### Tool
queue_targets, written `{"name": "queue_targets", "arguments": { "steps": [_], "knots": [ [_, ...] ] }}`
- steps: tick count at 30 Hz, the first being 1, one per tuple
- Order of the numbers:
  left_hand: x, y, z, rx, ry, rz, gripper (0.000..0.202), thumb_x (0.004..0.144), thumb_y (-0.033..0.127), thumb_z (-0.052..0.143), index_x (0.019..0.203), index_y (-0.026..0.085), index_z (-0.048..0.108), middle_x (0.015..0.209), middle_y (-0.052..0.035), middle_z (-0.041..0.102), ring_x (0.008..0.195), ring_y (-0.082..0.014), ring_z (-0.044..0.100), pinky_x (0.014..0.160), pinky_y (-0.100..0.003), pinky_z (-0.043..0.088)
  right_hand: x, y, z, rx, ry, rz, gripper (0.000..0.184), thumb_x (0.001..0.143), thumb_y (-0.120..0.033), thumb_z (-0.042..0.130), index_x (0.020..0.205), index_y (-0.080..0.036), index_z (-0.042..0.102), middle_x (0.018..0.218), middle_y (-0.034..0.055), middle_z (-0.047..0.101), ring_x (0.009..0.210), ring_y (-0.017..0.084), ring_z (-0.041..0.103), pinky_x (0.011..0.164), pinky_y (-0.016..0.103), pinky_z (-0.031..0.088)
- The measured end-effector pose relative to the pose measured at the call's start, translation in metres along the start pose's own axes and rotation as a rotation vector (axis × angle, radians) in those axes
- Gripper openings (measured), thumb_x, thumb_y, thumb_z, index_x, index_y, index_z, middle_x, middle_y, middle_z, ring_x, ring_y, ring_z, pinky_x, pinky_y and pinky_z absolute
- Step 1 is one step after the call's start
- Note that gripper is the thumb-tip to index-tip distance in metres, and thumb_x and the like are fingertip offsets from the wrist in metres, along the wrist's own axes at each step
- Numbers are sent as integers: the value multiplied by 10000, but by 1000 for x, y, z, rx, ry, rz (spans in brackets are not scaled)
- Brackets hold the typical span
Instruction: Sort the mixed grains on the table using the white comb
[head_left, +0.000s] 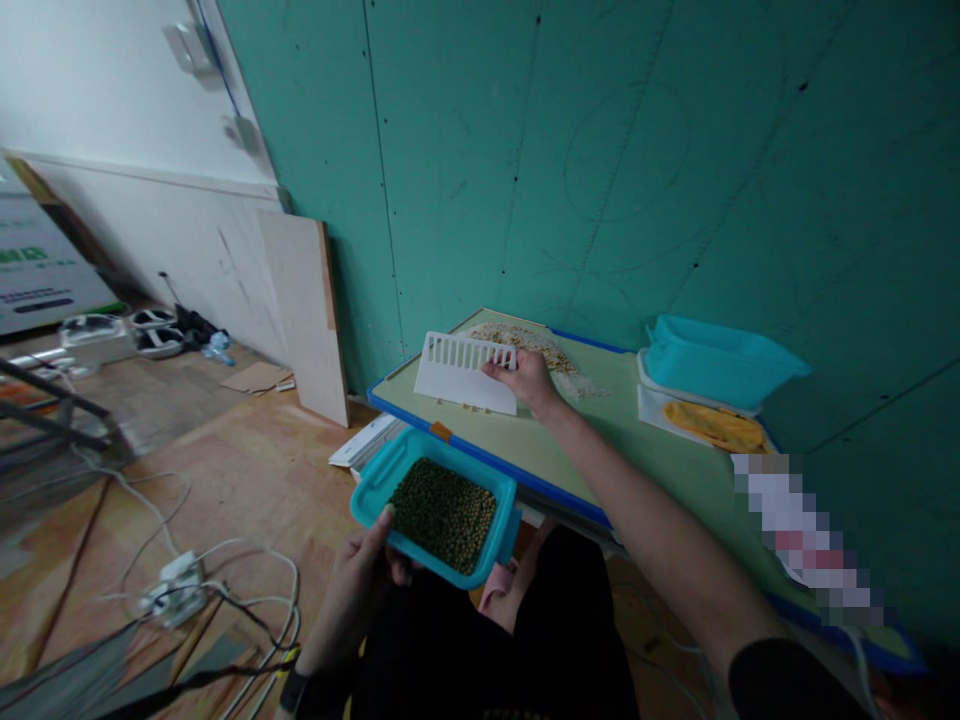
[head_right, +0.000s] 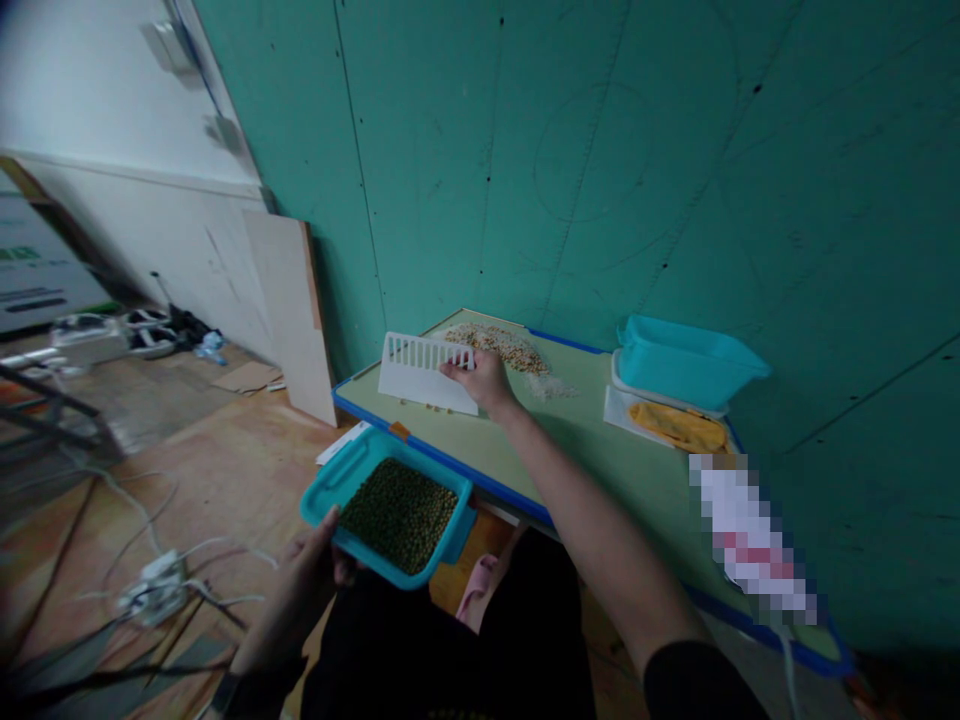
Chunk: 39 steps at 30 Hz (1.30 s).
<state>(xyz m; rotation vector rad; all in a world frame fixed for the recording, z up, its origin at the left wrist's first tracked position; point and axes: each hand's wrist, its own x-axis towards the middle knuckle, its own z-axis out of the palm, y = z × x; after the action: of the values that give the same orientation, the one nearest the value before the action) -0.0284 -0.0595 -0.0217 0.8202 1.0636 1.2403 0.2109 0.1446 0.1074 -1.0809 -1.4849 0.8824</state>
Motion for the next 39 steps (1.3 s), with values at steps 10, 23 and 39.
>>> {"name": "queue_targets", "arguments": {
  "steps": [10, 23, 39],
  "knots": [
    [-1, -1, -2, 35, 67, 30, 692, 942, 604, 541, 342, 268, 613, 369, -32, 545, 433, -145, 542, 561, -257, 463, -3, -2, -1, 5, -37, 15, 358, 587, -443, 905, 738, -159, 748, 683, 35, 725, 610, 159, 616, 559, 286, 478],
    [8, 21, 24, -75, 143, 40, 600, 835, 547, 703, 338, 243, 559, 315, -17, 535, 356, -122, 526, 438, -225, 418, -13, -9, -11, 55, -101, 36, 465, 500, -520, 925, 731, -160, 743, 719, 41, 745, 640, 175, 649, 610, 292, 498],
    [13, 40, 31, -96, 79, -24, 600, 701, 629, 802, 345, 209, 565, 306, -16, 518, 381, -106, 556, 429, -187, 396, -35, -15, -51, -228, -344, -17, 421, 671, -564, 842, 755, -157, 778, 667, 18, 725, 607, 175, 641, 545, 269, 496]
  ]
}}
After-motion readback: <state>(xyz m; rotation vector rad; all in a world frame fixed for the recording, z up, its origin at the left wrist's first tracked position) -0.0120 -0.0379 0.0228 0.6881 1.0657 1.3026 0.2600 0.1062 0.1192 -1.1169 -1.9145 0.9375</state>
